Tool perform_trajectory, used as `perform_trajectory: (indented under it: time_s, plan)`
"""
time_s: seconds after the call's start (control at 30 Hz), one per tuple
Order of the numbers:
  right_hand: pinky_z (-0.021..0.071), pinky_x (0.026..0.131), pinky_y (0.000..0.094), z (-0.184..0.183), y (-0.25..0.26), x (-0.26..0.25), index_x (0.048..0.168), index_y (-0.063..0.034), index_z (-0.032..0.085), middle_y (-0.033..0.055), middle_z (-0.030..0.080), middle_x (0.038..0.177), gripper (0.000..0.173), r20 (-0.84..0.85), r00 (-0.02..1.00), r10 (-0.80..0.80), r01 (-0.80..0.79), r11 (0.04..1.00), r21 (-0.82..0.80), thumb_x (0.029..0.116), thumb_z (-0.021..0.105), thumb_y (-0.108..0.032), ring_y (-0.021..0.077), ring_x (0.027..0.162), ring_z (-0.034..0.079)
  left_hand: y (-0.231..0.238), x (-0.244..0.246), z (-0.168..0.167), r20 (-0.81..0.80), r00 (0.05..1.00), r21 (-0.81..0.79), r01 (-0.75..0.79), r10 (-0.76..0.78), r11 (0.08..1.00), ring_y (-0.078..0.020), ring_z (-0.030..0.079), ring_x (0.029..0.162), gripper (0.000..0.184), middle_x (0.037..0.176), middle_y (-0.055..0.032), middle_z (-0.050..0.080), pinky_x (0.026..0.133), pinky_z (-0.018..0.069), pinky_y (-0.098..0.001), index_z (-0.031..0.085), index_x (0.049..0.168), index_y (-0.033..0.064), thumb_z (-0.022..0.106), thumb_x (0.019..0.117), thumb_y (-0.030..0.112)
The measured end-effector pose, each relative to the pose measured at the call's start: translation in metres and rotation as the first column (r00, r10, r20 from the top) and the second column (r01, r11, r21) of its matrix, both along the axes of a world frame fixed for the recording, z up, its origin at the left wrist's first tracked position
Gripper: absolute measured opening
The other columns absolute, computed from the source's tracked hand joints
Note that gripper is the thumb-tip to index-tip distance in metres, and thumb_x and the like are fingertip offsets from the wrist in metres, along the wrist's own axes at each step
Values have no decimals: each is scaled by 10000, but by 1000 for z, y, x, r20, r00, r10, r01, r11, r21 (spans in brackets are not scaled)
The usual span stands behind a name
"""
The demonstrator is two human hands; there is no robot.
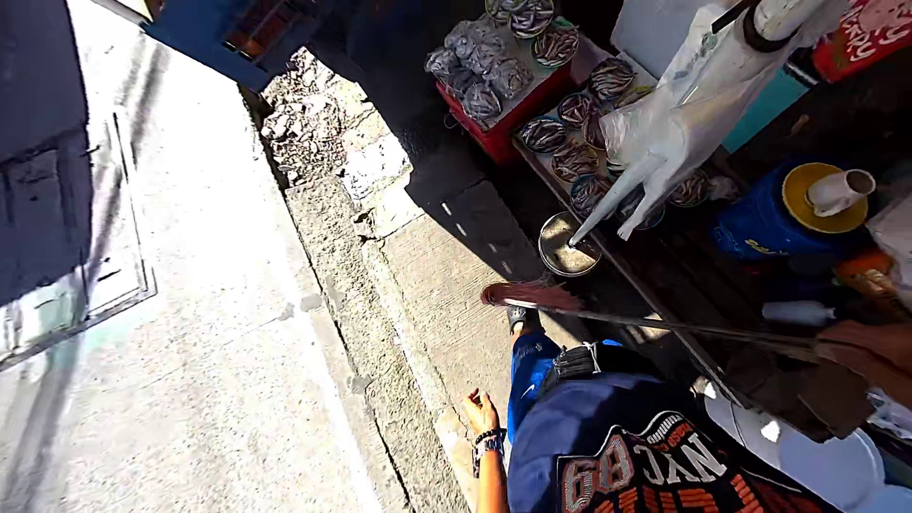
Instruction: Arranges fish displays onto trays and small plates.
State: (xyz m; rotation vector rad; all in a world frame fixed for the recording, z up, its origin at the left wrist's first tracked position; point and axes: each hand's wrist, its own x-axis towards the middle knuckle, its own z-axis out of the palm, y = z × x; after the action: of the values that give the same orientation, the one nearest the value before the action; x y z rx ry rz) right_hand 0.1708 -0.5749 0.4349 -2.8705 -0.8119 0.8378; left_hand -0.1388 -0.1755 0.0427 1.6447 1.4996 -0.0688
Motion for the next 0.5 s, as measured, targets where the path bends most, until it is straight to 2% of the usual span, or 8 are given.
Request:
perform_trajectory:
  time_s: [0.07,0.1,0.17,0.23,0.27,0.33,0.4,0.5]
  plan:
    - [503,500,596,-56,45,1,864,-48,725,162,643,634,289,165,980,111,-135,980,144,977,613,-289,405,588,675,49,61,34,230,966,283,51,-119,958,-431,640,1099,424,1241,-368,604,928,526,-520,473,1373,-154,514,1035,98]
    - [504,512,588,-76,78,4,853,-38,717,164,635,626,293,141,983,120,-142,977,159,990,634,-283,404,593,673,76,93,51,307,916,403,121,-259,907,-432,637,1091,418,1232,-367,604,891,534,-520,493,1339,-162,518,1026,114]
    - [525,620,600,-105,153,12,933,-10,698,204,666,722,340,-31,990,136,-133,986,99,1043,575,-308,430,713,696,131,149,76,340,754,574,307,-562,759,-433,607,1103,392,1205,-328,617,914,516,-526,588,1232,-131,527,1005,183]
    - [521,760,630,-123,229,29,1058,12,668,248,688,880,412,-227,964,135,-130,991,35,1084,480,-354,464,877,693,181,195,91,271,565,642,497,-780,583,-422,611,1136,399,1171,-253,674,1027,447,-563,691,1145,-54,530,997,280]
    - [506,829,640,-129,263,37,1117,18,654,264,689,960,443,-308,944,122,-124,992,13,1098,442,-370,472,956,681,200,210,96,230,487,635,581,-843,509,-404,625,1128,380,1148,-212,698,1021,457,-570,723,1113,-15,541,1000,299]
    - [499,856,631,-140,317,52,1137,14,649,262,687,994,454,-355,927,122,-115,993,41,1104,413,-373,459,994,675,234,231,101,172,386,584,701,-906,410,-371,639,1084,381,1070,-158,716,958,482,-575,751,1046,35,532,1025,346]
    - [502,849,630,-146,353,66,1135,11,654,256,688,986,455,-369,923,105,-78,993,86,1102,420,-378,453,993,676,261,245,105,120,374,548,748,-920,376,-367,652,1045,464,991,-148,717,926,472,-588,757,981,35,456,1048,381]
    - [500,860,635,-158,385,86,1152,6,659,256,690,1017,434,-403,915,25,21,994,108,1094,450,-370,454,1013,672,289,269,104,218,426,604,648,-878,464,-349,650,1066,406,1023,-165,717,969,498,-521,748,993,4,486,1026,312]
